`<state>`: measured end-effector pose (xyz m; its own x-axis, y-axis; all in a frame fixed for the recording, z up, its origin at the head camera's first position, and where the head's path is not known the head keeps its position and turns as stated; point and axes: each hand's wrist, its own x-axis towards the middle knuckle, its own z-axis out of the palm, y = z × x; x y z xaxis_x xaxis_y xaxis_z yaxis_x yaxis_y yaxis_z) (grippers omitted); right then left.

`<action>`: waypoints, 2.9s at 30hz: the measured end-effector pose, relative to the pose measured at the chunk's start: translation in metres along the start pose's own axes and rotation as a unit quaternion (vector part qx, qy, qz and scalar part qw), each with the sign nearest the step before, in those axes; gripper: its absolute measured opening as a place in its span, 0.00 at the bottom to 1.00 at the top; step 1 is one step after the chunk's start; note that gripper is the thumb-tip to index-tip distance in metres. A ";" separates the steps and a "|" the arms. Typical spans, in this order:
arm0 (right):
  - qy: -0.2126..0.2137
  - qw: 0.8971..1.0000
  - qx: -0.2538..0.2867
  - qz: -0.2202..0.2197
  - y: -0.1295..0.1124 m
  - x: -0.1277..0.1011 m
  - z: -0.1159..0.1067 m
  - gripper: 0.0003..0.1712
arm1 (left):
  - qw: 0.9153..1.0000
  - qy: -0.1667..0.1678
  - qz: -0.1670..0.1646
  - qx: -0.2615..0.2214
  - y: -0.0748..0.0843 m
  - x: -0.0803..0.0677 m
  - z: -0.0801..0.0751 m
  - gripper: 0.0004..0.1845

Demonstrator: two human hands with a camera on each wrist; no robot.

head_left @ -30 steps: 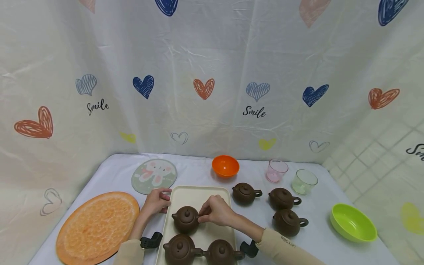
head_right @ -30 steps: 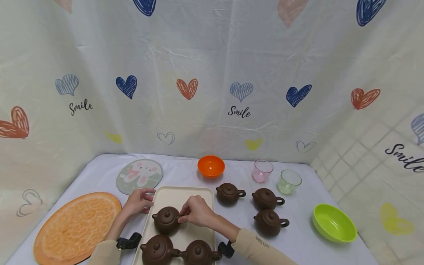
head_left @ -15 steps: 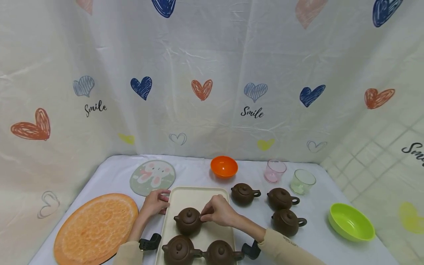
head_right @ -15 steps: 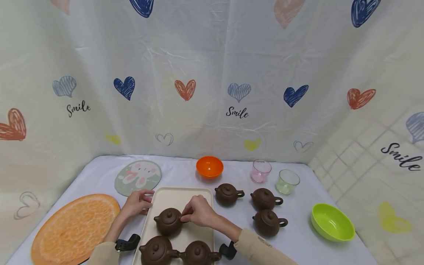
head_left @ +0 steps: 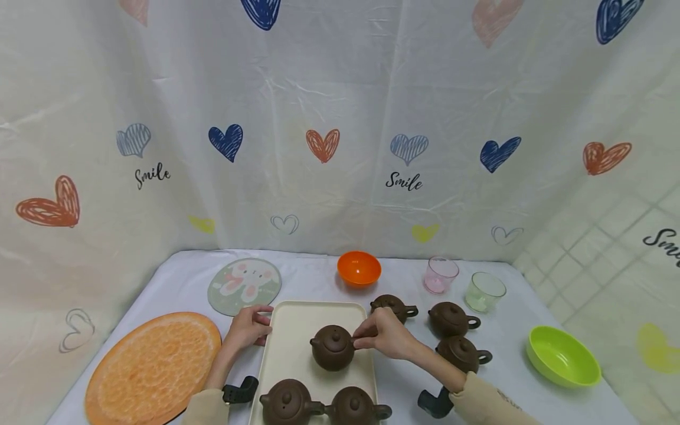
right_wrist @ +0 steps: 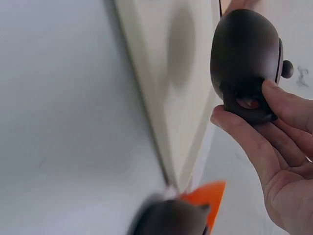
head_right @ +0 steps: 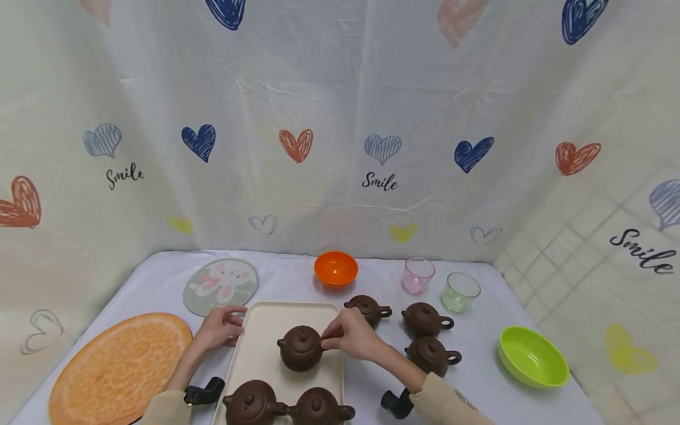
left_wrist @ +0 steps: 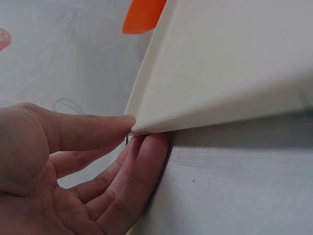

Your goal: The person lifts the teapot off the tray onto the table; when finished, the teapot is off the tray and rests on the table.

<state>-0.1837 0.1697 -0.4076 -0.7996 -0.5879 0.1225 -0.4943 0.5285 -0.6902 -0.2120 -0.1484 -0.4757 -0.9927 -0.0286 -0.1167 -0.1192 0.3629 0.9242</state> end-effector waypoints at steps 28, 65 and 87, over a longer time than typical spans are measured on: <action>0.049 0.998 -0.029 0.027 0.054 -0.058 -0.058 0.05 | 1.000 0.005 0.015 0.008 0.002 -0.003 0.001 0.25; 0.033 0.996 -0.060 0.053 0.067 -0.063 -0.057 0.04 | 1.000 0.007 0.007 0.002 0.002 -0.003 0.002 0.24; 0.122 0.990 -0.027 0.069 0.050 -0.060 -0.057 0.08 | 1.000 0.006 0.009 0.006 0.002 -0.003 0.001 0.24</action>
<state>-0.1796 0.2660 -0.4088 -0.9159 -0.3462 0.2033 -0.3874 0.6291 -0.6739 -0.2089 -0.1462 -0.4739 -0.9948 -0.0325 -0.0962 -0.1014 0.3747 0.9216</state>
